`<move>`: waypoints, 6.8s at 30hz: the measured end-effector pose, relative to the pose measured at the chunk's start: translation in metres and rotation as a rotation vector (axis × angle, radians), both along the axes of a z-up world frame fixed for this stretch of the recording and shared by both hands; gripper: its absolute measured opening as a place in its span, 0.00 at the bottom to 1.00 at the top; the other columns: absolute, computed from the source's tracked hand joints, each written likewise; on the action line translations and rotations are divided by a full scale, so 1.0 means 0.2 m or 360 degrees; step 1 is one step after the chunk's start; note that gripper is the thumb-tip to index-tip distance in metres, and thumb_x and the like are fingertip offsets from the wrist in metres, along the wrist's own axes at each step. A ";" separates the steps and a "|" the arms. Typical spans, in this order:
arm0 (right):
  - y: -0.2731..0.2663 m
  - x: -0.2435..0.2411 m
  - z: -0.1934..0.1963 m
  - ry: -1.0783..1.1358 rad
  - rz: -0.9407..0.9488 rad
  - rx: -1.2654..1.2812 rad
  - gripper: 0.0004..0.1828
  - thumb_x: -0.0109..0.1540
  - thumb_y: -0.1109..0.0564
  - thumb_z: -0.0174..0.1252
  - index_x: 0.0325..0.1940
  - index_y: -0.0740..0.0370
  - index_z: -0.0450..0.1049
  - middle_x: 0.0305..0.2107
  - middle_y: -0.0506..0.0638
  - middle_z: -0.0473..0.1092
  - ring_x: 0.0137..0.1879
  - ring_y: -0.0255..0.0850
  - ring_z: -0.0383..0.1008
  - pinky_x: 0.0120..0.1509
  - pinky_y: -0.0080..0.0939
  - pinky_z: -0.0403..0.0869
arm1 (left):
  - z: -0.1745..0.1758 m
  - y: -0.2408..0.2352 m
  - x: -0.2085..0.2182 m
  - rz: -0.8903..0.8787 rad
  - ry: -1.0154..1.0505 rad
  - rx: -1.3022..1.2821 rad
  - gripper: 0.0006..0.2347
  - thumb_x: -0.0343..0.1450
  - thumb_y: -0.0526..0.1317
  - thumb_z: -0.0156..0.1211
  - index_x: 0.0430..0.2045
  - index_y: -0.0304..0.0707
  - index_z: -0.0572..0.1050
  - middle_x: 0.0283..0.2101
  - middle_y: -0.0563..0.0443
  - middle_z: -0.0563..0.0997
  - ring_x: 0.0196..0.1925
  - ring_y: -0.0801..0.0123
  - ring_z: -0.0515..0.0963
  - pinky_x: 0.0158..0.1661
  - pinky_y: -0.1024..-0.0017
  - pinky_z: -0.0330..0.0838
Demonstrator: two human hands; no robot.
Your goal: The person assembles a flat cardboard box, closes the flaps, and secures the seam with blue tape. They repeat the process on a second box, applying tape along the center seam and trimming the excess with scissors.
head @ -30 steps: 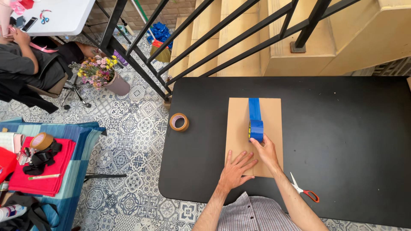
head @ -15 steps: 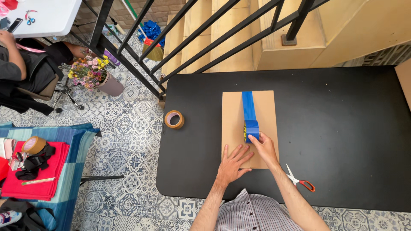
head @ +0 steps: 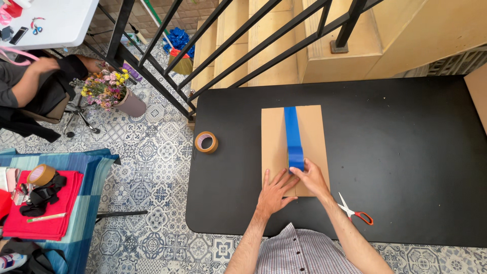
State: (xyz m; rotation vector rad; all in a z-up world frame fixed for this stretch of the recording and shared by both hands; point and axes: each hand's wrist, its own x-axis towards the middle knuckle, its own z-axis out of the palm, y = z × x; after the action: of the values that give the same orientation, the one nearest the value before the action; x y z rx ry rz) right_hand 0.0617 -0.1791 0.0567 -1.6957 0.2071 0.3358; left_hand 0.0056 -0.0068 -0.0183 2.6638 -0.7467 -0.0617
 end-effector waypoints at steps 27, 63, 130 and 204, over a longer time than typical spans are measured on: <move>-0.05 -0.06 -0.20 0.0040 -0.0193 -0.0315 0.19 0.63 0.40 0.65 0.30 0.57 0.81 0.22 0.49 0.78 0.36 0.34 0.76 0.43 0.40 0.76 | -0.06 0.00 0.01 0.0043 0.0054 0.0044 0.25 0.72 0.67 0.44 0.61 0.65 0.69 0.72 0.61 0.65 0.80 0.69 0.49 0.74 0.37 0.30; 0.09 -0.48 0.01 0.0048 -0.0315 -0.0013 0.10 0.65 0.54 0.62 0.43 0.64 0.79 0.29 0.59 0.81 0.40 0.39 0.82 0.42 0.41 0.80 | 0.03 0.02 0.06 0.0080 0.0186 -0.0106 0.25 0.67 0.58 0.60 0.60 0.56 0.72 0.71 0.61 0.67 0.80 0.68 0.51 0.72 0.30 0.22; -0.01 -0.85 -0.20 0.0415 -0.0011 -0.0080 0.19 0.66 0.43 0.52 0.50 0.57 0.77 0.36 0.49 0.84 0.45 0.36 0.84 0.54 0.37 0.77 | 0.18 -0.04 0.16 0.0426 0.0348 -0.0438 0.26 0.80 0.53 0.32 0.73 0.42 0.54 0.78 0.53 0.54 0.81 0.66 0.48 0.74 0.45 0.26; -0.77 -0.49 0.02 0.0725 0.0955 -0.0682 0.31 0.55 0.57 0.72 0.62 0.61 0.76 0.44 0.55 0.79 0.55 0.47 0.79 0.60 0.46 0.78 | -0.29 -0.13 -0.46 0.0782 0.1587 -0.1727 0.22 0.77 0.45 0.62 0.62 0.32 0.66 0.53 0.32 0.81 0.60 0.57 0.78 0.59 0.58 0.73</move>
State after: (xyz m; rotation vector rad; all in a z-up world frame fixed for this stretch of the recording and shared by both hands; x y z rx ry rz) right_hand -0.0364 -0.3329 0.0603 -2.0644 0.0997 1.1989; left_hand -0.0855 -0.0336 -0.0758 1.3979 0.2069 -0.5973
